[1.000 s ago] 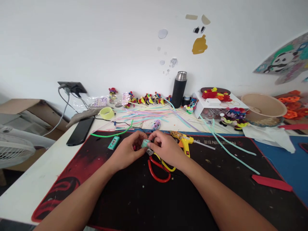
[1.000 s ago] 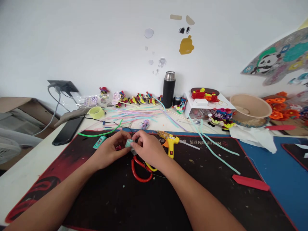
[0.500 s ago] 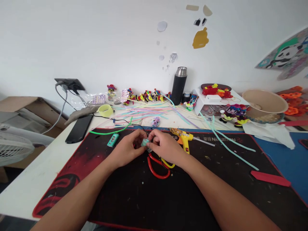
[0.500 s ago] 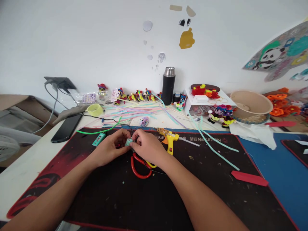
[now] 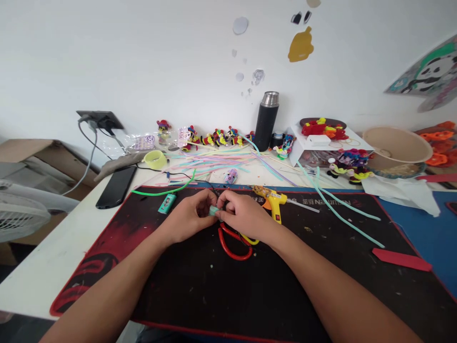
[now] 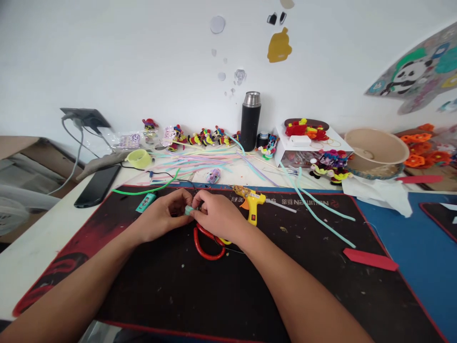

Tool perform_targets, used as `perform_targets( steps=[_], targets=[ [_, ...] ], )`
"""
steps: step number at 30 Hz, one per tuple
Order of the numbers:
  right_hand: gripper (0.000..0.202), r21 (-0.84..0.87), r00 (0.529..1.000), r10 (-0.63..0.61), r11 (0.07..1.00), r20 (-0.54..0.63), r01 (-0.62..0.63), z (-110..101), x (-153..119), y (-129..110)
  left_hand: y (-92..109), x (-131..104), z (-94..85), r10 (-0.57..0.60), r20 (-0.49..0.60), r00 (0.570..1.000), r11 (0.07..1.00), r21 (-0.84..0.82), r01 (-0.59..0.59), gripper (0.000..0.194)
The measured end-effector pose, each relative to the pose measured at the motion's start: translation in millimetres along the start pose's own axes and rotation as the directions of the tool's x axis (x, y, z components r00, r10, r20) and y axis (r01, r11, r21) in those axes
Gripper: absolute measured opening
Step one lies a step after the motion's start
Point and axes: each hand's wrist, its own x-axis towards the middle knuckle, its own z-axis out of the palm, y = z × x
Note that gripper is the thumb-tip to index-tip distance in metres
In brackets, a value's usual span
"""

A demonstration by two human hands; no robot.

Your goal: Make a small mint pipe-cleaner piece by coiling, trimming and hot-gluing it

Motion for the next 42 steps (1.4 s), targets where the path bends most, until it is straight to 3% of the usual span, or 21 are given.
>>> perform_targets(
  steps=[21, 32, 39, 42],
  targets=[
    [0.01, 0.119, 0.999, -0.03, 0.993, 0.04, 0.026, 0.1, 0.3, 2.5, 2.1, 1.9, -1.2, -0.102, 0.05, 0.993, 0.967, -0.228, 0.111, 0.033],
    [0.007, 0.327, 0.998, 0.0, 0.945, 0.067, -0.022, 3.2, 1.2, 7.2, 6.4, 2.2, -1.8, -0.132, 0.062, 0.989, 0.934, -0.326, 0.145, 0.038],
    [0.01, 0.379, 0.998, -0.012, 0.925, 0.055, -0.01, 3.9, 2.1, 8.0, 6.3, 0.6, 1.1, -0.114, -0.002, 0.994, 0.951, -0.289, 0.108, 0.041],
    [0.01, 0.4, 0.999, -0.017, 0.916, 0.049, -0.004, 3.7, 2.3, 7.4, 7.1, -1.4, 4.0, -0.015, -0.124, 0.992, 0.994, -0.108, 0.002, 0.03]
  ],
)
